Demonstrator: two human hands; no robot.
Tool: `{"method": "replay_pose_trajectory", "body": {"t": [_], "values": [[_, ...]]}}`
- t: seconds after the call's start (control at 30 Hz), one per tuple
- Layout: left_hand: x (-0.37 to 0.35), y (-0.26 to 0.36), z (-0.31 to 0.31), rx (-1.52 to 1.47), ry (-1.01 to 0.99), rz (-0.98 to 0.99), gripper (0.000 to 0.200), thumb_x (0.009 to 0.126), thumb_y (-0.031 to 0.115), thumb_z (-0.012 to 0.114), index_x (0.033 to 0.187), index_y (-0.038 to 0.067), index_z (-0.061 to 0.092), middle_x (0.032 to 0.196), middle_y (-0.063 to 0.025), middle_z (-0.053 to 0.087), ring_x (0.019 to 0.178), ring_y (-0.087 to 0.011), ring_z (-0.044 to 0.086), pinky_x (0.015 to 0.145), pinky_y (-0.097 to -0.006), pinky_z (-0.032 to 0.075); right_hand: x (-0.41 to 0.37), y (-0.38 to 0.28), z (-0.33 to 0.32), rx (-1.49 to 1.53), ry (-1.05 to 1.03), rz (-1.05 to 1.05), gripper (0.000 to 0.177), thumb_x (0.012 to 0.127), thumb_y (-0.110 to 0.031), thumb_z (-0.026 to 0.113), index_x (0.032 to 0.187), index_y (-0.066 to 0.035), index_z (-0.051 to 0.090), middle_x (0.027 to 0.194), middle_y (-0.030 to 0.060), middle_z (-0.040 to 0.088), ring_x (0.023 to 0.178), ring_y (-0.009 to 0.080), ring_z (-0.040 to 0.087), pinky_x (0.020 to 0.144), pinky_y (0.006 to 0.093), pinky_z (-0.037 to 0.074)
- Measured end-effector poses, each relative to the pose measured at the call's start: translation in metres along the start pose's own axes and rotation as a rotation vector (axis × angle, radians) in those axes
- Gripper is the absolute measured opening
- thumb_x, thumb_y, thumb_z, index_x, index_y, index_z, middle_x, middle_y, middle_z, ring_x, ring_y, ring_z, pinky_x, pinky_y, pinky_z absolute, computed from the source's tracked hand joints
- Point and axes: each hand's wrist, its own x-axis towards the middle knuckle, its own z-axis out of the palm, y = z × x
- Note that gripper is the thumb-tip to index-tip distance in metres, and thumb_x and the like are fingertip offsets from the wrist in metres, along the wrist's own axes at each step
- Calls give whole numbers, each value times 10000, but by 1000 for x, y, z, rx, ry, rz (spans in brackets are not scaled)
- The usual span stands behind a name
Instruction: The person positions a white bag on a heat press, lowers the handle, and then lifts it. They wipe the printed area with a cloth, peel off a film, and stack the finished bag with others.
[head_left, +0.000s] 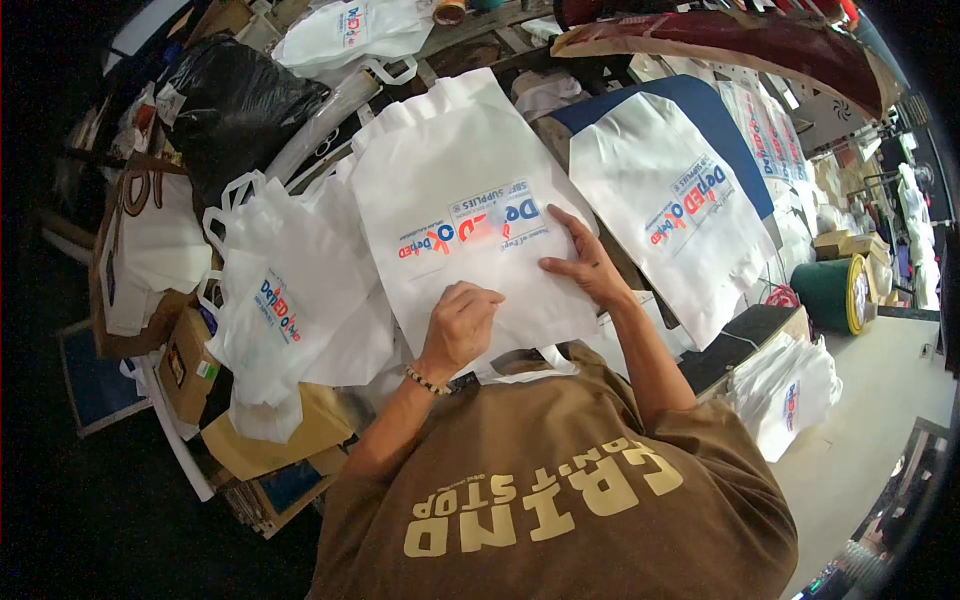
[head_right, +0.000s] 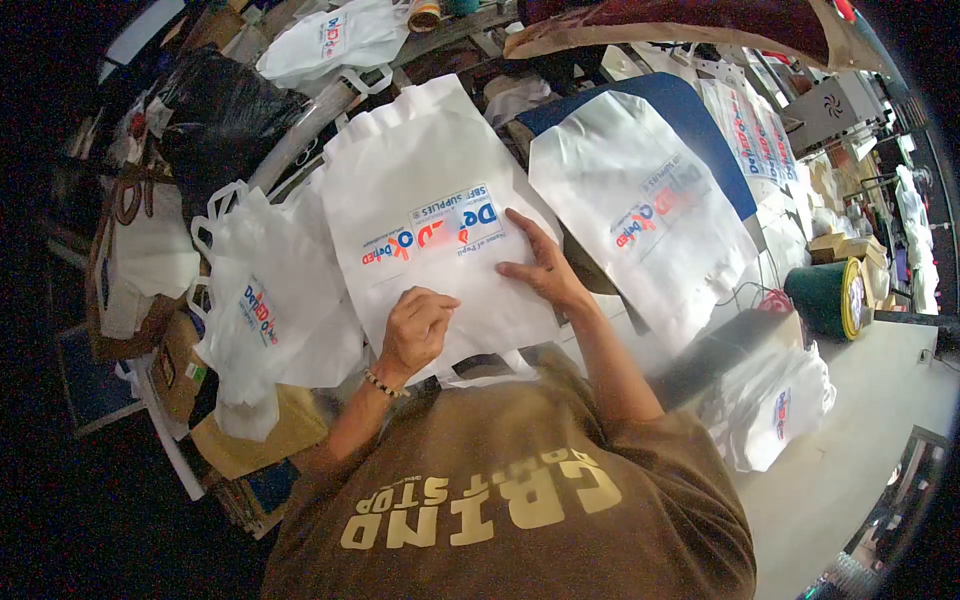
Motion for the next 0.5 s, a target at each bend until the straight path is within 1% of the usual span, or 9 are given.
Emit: {"method": "replay_pose_trajectory", "body": {"t": [0.03,0.1,0.2,0.23,0.3,0.37,0.4,0.47,0.5], "values": [[0,-2,0,12,13,-8,145,777,-89,670,807,36,604,946,-77,744,855,-279,671,794,-379,526,1,-1,1,2,3,-2,878,796,-38,822,1546,-28,366,1493,98,468,1339,173,461,1143,323,355],[-1,-5,2,17,24,-17,148,779,-92,671,807,37,604,944,-78,743,858,-278,670,796,-382,527,-1,-5,1,0,-10,12,912,773,-66,830,1549,-13,354,1571,134,408,1441,220,371,1208,357,257],[3,-12,-3,64,89,-25,144,791,-83,679,814,40,607,931,-81,739,862,-281,667,794,-384,526,-2,-15,4,21,-11,28,908,775,-79,831,1547,-14,357,1567,138,414,1445,222,366,1211,354,246],[6,-12,-6,77,128,-29,140,793,-78,686,832,40,620,926,-78,737,859,-286,667,798,-385,524,-3,-14,4,23,-8,30,908,775,-79,831,1547,-14,357,1567,138,414,1445,222,366,1211,354,246],[13,-20,-14,89,168,-32,139,796,-72,692,851,40,634,921,-76,735,856,-290,667,801,-385,523,-3,-14,3,-79,-6,-32,875,798,-32,812,1549,-33,364,1521,108,445,1382,187,422,1164,328,326],[18,-32,-25,293,319,-200,177,784,-29,735,933,48,679,1061,-97,718,956,-296,656,881,-427,499,-3,-14,3,-62,-9,-15,876,798,-32,811,1551,-35,362,1527,110,441,1386,188,419,1166,330,324],[27,-24,-28,291,315,-199,177,784,-29,735,933,48,679,1061,-97,718,956,-296,656,881,-427,499,-4,-14,3,-45,-11,2,878,799,-31,809,1553,-37,360,1533,113,437,1390,189,415,1168,332,323],[48,-1,-39,600,484,-146,276,774,35,771,1041,56,705,1226,-110,660,1096,-304,615,978,-479,451,-5,-10,2,-66,-5,5,882,799,-32,810,1556,-40,356,1531,112,440,1386,190,420,1169,334,325],[47,-7,-37,599,486,-146,276,774,35,771,1041,56,705,1226,-110,660,1096,-304,615,978,-479,451,-4,-8,1,-86,-5,5,886,800,-32,810,1559,-44,352,1530,111,442,1383,192,424,1169,336,327]]}}
